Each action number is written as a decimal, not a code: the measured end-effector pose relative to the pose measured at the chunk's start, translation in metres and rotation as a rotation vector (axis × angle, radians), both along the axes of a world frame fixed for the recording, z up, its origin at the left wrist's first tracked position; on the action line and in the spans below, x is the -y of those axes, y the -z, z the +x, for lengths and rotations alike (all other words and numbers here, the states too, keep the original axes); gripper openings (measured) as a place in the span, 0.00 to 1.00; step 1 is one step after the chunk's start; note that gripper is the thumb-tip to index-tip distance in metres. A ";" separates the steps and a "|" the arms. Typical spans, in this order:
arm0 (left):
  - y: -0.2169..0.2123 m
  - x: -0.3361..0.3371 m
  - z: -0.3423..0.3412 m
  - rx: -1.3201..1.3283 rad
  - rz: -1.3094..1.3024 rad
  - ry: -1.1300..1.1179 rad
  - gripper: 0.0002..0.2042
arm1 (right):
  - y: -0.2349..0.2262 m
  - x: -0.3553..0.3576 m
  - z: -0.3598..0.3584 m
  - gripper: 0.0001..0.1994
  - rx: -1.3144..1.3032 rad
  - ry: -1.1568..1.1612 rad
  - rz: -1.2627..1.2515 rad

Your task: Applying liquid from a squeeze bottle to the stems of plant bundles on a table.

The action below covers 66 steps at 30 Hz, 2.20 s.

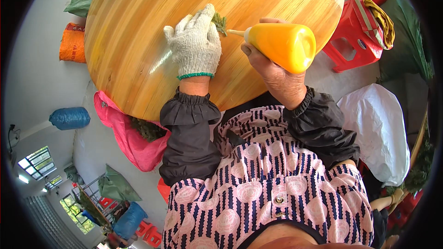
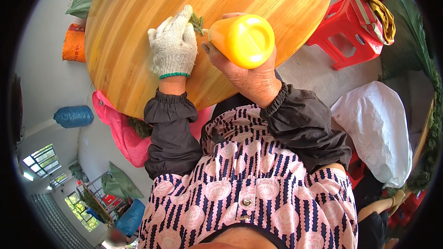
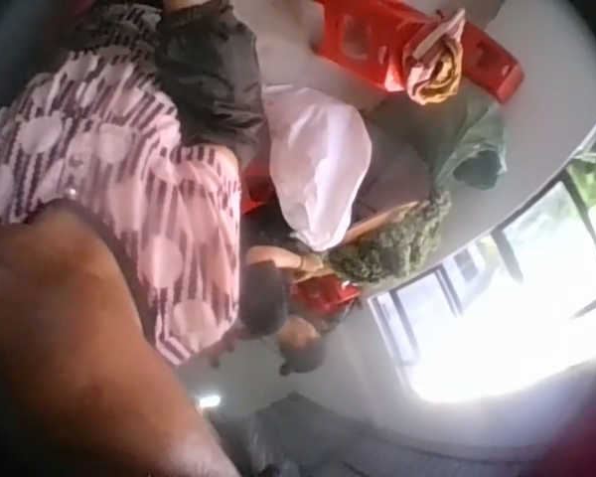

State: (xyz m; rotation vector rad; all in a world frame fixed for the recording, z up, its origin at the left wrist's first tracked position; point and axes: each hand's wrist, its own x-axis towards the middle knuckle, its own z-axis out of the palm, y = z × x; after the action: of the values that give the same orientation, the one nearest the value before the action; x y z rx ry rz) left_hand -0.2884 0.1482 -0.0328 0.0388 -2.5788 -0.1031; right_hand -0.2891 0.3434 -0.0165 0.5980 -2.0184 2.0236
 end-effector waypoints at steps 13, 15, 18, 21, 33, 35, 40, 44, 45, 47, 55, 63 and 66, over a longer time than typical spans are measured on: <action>-0.004 0.018 0.010 -0.148 0.099 -0.011 0.10 | 0.010 -0.018 0.006 0.12 0.316 0.000 -0.463; 0.000 0.018 0.015 -0.192 0.252 0.041 0.12 | 0.016 -0.030 -0.008 0.11 0.303 0.016 -0.548; -0.027 0.028 0.082 -0.305 0.472 -0.082 0.17 | 0.024 -0.029 -0.020 0.11 0.313 0.011 -0.587; -0.049 0.063 0.165 -0.254 0.209 -0.520 0.17 | 0.022 -0.034 -0.028 0.11 0.291 -0.016 -0.568; -0.063 0.140 0.232 0.292 0.252 -0.917 0.18 | 0.006 -0.033 -0.049 0.09 0.343 0.000 -0.669; -0.102 0.108 0.169 0.096 0.395 -0.659 0.16 | 0.005 -0.041 -0.047 0.10 0.368 0.037 -0.734; -0.087 0.097 -0.007 -0.114 0.227 -0.025 0.20 | 0.001 -0.043 -0.054 0.10 0.401 -0.001 -0.816; -0.054 0.121 -0.106 0.004 0.004 -0.054 0.26 | -0.007 -0.032 -0.047 0.09 0.459 -0.052 -0.835; -0.049 0.122 -0.119 0.062 -0.097 -0.045 0.27 | -0.009 -0.031 -0.047 0.09 0.469 -0.067 -0.816; -0.048 0.127 -0.126 0.181 0.054 -0.136 0.27 | -0.010 -0.029 -0.048 0.08 0.482 -0.045 -0.820; -0.073 0.052 -0.028 0.261 0.928 -0.233 0.26 | -0.014 -0.033 -0.048 0.08 0.497 -0.020 -0.793; -0.098 0.011 0.043 0.095 0.986 -0.309 0.23 | -0.007 -0.029 -0.049 0.08 0.471 -0.091 -0.832; -0.091 0.025 0.038 -0.116 0.725 -0.137 0.22 | -0.007 -0.032 -0.050 0.09 0.458 -0.077 -0.822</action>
State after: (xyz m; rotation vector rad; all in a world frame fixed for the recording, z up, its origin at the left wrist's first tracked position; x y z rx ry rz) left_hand -0.2507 0.1230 0.0578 0.4588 -2.2819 -0.9465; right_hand -0.3391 0.3753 -0.0100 0.0356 -1.1170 2.9318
